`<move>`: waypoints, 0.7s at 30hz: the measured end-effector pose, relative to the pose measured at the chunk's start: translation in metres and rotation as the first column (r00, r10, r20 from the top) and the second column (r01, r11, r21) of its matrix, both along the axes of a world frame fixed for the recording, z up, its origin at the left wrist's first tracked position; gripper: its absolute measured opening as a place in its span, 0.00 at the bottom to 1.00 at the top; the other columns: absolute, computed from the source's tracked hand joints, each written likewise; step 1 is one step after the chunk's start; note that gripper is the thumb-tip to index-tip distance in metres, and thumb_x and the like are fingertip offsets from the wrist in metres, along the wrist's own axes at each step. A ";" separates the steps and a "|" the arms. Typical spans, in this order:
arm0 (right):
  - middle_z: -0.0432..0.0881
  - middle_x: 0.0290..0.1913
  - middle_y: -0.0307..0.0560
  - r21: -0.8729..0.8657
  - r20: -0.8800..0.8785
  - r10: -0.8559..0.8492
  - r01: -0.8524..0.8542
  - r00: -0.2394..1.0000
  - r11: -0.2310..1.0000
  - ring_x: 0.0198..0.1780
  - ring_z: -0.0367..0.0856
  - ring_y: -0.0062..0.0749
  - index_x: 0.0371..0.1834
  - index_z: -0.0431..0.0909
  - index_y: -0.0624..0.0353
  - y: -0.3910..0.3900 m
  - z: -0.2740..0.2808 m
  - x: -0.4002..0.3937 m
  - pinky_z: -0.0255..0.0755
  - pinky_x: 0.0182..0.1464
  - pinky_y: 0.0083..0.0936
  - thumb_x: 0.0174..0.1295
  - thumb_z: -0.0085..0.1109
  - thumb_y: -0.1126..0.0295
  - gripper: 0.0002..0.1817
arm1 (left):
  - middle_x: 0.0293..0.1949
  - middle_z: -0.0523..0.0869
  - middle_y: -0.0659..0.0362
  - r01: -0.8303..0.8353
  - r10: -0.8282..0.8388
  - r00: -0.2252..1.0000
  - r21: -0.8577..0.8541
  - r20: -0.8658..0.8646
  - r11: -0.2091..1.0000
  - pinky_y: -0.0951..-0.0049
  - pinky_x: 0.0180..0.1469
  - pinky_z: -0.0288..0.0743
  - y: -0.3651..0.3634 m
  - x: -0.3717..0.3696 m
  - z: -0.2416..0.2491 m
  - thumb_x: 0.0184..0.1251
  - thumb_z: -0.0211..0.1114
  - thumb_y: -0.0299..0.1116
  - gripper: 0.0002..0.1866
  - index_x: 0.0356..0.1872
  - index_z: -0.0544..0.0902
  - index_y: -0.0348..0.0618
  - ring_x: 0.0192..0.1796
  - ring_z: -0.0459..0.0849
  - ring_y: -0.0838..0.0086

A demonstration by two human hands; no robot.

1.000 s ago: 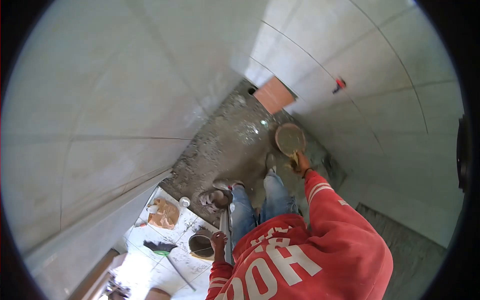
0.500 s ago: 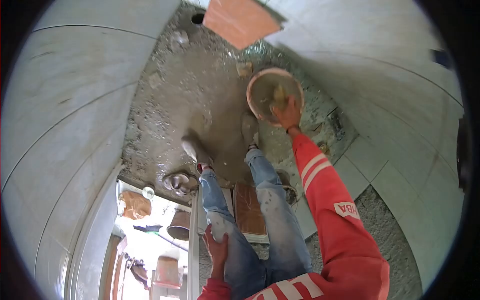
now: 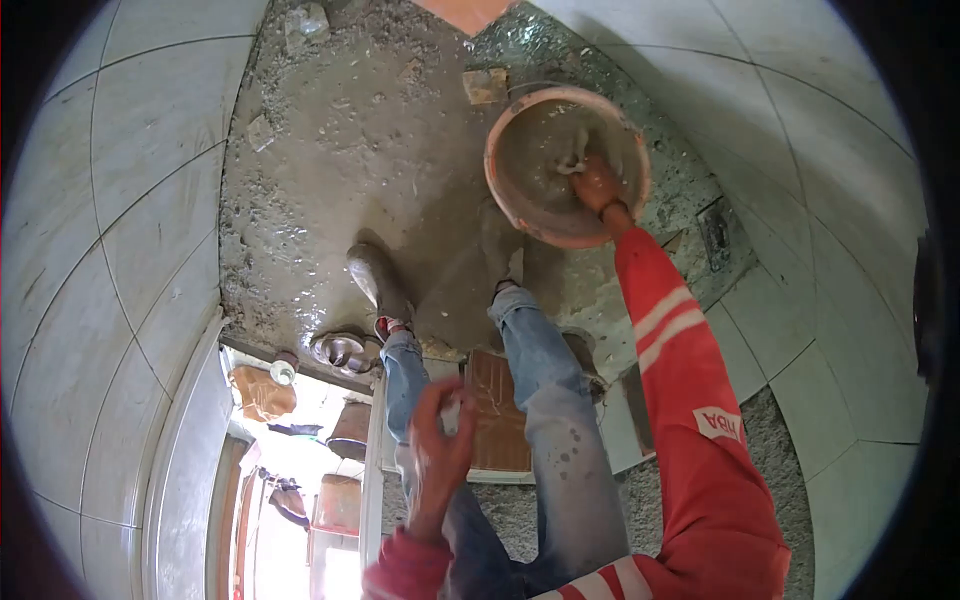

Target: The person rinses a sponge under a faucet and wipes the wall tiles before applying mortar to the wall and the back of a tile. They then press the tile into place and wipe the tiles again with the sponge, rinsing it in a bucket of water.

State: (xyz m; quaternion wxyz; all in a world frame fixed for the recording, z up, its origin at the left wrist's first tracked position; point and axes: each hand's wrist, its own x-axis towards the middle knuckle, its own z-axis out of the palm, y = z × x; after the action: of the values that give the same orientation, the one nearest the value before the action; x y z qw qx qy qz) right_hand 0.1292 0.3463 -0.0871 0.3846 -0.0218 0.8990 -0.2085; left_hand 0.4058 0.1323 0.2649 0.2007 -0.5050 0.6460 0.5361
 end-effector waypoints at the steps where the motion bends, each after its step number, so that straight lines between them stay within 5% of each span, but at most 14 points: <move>1: 0.91 0.52 0.60 -0.124 -0.059 0.077 -0.084 0.995 0.989 0.53 0.89 0.59 0.56 0.85 0.65 0.006 0.014 -0.006 0.80 0.58 0.50 0.70 0.69 0.51 0.26 | 0.46 0.90 0.55 0.046 -0.041 0.993 0.038 -0.113 0.998 0.69 0.53 0.81 -0.002 -0.036 -0.019 0.74 0.67 0.28 0.12 0.55 0.84 0.38 0.50 0.88 0.75; 2: 0.91 0.52 0.60 -0.125 -0.072 0.083 -0.091 0.994 0.988 0.53 0.89 0.59 0.56 0.85 0.65 0.008 0.033 -0.009 0.80 0.58 0.50 0.70 0.69 0.51 0.26 | 0.46 0.90 0.56 0.095 -0.077 0.971 0.070 -0.226 0.993 0.70 0.54 0.81 -0.003 -0.075 -0.037 0.76 0.67 0.28 0.12 0.56 0.84 0.38 0.50 0.88 0.77; 4: 0.91 0.51 0.59 -0.369 0.095 -0.080 0.110 0.992 0.923 0.51 0.89 0.59 0.56 0.85 0.64 0.012 0.068 -0.006 0.80 0.55 0.49 0.70 0.69 0.49 0.28 | 0.45 0.90 0.49 0.175 -0.099 0.920 0.170 -0.380 0.970 0.64 0.52 0.84 0.000 -0.151 -0.080 0.73 0.68 0.30 0.15 0.58 0.84 0.39 0.48 0.91 0.64; 6: 0.91 0.50 0.59 -0.419 0.097 -0.128 0.157 0.987 0.894 0.52 0.89 0.59 0.58 0.85 0.64 0.024 0.077 0.010 0.80 0.55 0.49 0.71 0.67 0.49 0.27 | 0.46 0.90 0.47 0.127 0.033 0.915 0.363 -0.403 0.923 0.63 0.52 0.84 0.020 -0.199 -0.144 0.72 0.66 0.31 0.18 0.60 0.83 0.39 0.49 0.92 0.62; 8: 0.91 0.50 0.60 -0.473 0.097 -0.174 0.199 0.980 0.858 0.52 0.89 0.60 0.59 0.84 0.64 0.018 0.072 0.007 0.80 0.55 0.49 0.72 0.66 0.50 0.27 | 0.47 0.91 0.46 0.240 -0.116 0.863 0.197 -0.491 0.951 0.60 0.54 0.84 0.045 -0.229 -0.229 0.71 0.66 0.35 0.20 0.62 0.82 0.40 0.50 0.92 0.56; 10: 0.90 0.49 0.63 -0.116 0.020 -0.187 0.188 0.982 0.975 0.53 0.89 0.60 0.59 0.84 0.67 -0.002 0.067 0.004 0.81 0.55 0.49 0.74 0.62 0.53 0.25 | 0.53 0.90 0.43 0.314 -0.219 0.906 0.228 -0.361 0.922 0.56 0.60 0.82 0.055 -0.250 -0.284 0.69 0.68 0.41 0.25 0.64 0.83 0.42 0.56 0.90 0.50; 13: 0.88 0.54 0.68 -0.107 -0.146 -0.248 0.234 0.958 0.966 0.55 0.88 0.63 0.59 0.82 0.71 -0.011 0.007 0.012 0.80 0.55 0.51 0.74 0.59 0.57 0.25 | 0.60 0.87 0.39 0.297 -0.257 0.931 0.129 -0.260 0.946 0.54 0.67 0.77 0.070 -0.258 -0.343 0.71 0.66 0.49 0.32 0.69 0.80 0.38 0.62 0.87 0.45; 14: 0.88 0.54 0.68 -0.103 -0.139 -0.250 0.237 0.958 0.966 0.55 0.88 0.63 0.59 0.82 0.71 -0.007 -0.018 0.008 0.80 0.55 0.51 0.74 0.59 0.57 0.25 | 0.60 0.87 0.39 0.298 -0.258 0.932 0.133 -0.254 0.945 0.54 0.67 0.77 0.071 -0.258 -0.347 0.71 0.66 0.49 0.32 0.69 0.80 0.38 0.62 0.87 0.45; 16: 0.86 0.56 0.69 0.081 0.246 0.033 -0.054 0.969 0.995 0.57 0.86 0.64 0.62 0.79 0.71 -0.001 -0.056 -0.008 0.79 0.56 0.53 0.73 0.61 0.59 0.25 | 0.66 0.83 0.34 0.372 -0.374 0.927 0.207 -0.034 0.905 0.54 0.71 0.73 0.064 -0.263 -0.348 0.73 0.64 0.54 0.38 0.73 0.76 0.32 0.69 0.82 0.45; 20: 0.87 0.55 0.67 0.162 -0.025 -0.074 0.077 0.997 0.984 0.58 0.86 0.68 0.64 0.77 0.63 -0.014 0.018 0.000 0.79 0.56 0.53 0.66 0.64 0.71 0.22 | 0.74 0.78 0.41 0.210 -0.223 0.974 0.506 -0.035 0.836 0.54 0.75 0.68 0.062 -0.262 -0.349 0.75 0.63 0.60 0.42 0.81 0.70 0.42 0.75 0.76 0.46; 21: 0.85 0.58 0.68 -0.028 -0.129 -0.096 0.093 0.987 0.995 0.60 0.84 0.65 0.64 0.76 0.64 -0.014 0.047 0.002 0.79 0.58 0.51 0.65 0.65 0.73 0.24 | 0.73 0.78 0.42 0.071 -0.121 0.991 0.552 0.054 0.831 0.54 0.75 0.67 0.060 -0.268 -0.320 0.73 0.65 0.61 0.42 0.78 0.73 0.41 0.75 0.76 0.48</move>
State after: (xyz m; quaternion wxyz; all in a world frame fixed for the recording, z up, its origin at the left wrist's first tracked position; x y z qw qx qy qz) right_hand 0.1312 0.3319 -0.0396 0.3147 0.0033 0.9198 -0.2345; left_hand 0.1382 0.1919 -0.0553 0.3913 -0.4162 0.4806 0.6654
